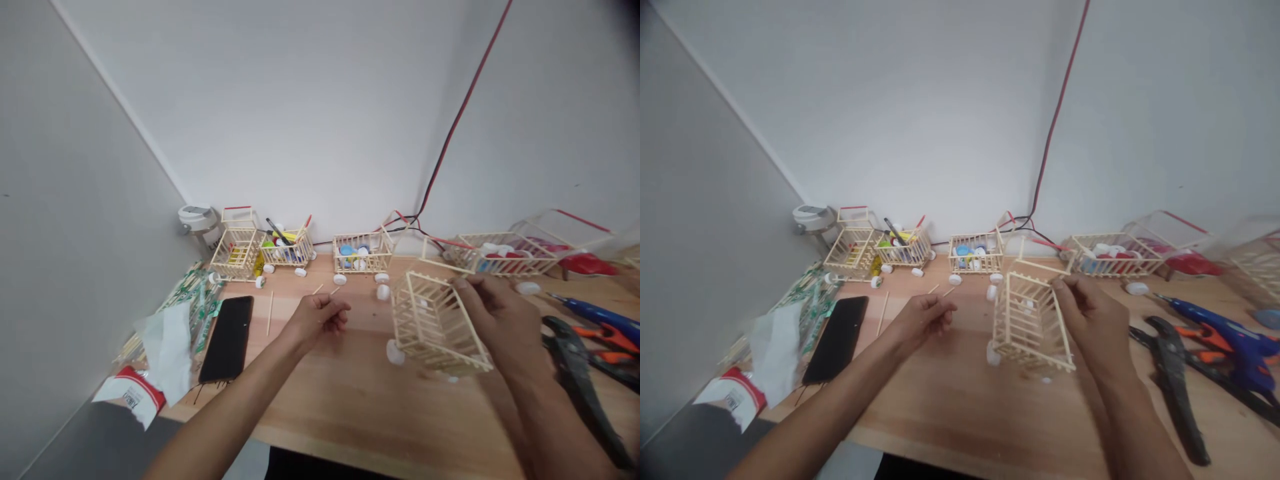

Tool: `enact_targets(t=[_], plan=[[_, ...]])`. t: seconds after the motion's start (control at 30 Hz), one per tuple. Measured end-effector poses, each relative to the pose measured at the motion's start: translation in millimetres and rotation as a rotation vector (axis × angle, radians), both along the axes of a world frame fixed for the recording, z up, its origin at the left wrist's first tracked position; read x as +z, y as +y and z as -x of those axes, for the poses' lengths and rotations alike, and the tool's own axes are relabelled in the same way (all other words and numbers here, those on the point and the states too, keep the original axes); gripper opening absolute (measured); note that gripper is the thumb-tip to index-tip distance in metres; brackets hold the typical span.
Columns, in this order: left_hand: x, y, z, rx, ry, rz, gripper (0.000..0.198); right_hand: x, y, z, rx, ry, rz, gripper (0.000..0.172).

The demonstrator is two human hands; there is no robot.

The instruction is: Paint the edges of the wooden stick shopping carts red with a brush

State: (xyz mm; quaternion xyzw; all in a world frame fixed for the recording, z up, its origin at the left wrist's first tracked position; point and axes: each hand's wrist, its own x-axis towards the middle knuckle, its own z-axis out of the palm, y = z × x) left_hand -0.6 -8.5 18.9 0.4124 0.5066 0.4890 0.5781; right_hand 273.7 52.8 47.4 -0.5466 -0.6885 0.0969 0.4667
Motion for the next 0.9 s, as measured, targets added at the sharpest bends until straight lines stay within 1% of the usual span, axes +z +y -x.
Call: enact_targets(t=[0.1, 0.2, 0.27, 0.33, 0.43, 0.53, 0.6, 0.7, 0.77, 0.83, 0.9], plan=[[3.7, -4.1, -0.1, 0.002, -0.185, 0.047, 0.035, -2.8, -4.8, 12.2, 0.115, -0.038, 0.017, 0.034], [8.4, -8.6, -0.5, 0.002, -0.372, 0.074, 0.026, -7.3, -7.3, 22.4, 0.195, -0.076, 0.019, 0.033], [9.6, -11.9, 0.3, 0.011, -0.401, 0.072, 0.021, -10.0, -7.8, 26.7, 0.226, -0.094, 0.016, 0.033], [8.4, -14.9, 2.1, 0.032, -0.397, 0.073, 0.022, -11.5, -7.9, 28.2, 0.24, -0.108, 0.015, 0.032], [3.0, -16.7, 5.5, 0.085, -0.324, 0.039, 0.021, -10.9, -7.4, 24.6, 0.227, -0.114, 0.012, 0.03], [-1.7, -14.2, 8.0, 0.135, -0.12, -0.046, 0.013, -7.5, -5.6, 15.7, 0.145, -0.09, 0.001, 0.03], [-1.3, -11.1, 8.2, 0.129, 0.117, -0.108, 0.013, -4.9, -3.9, 9.4, 0.069, -0.063, -0.012, 0.033], [4.7, -5.6, 4.5, 0.042, 0.551, -0.207, 0.02, -2.6, -1.2, 2.7, -0.007, -0.026, -0.016, 0.036], [9.2, -1.8, -0.8, -0.041, 0.783, -0.267, 0.024, -2.7, 0.5, -0.4, -0.029, 0.0, -0.009, 0.037], [11.2, 1.7, -8.1, -0.103, 0.907, -0.305, 0.026, -3.8, 2.0, -3.3, -0.04, 0.023, 0.0, 0.038], [9.7, 3.8, -16.5, -0.159, 0.983, -0.355, 0.027, -5.0, 3.3, -6.5, -0.055, 0.042, 0.002, 0.039]])
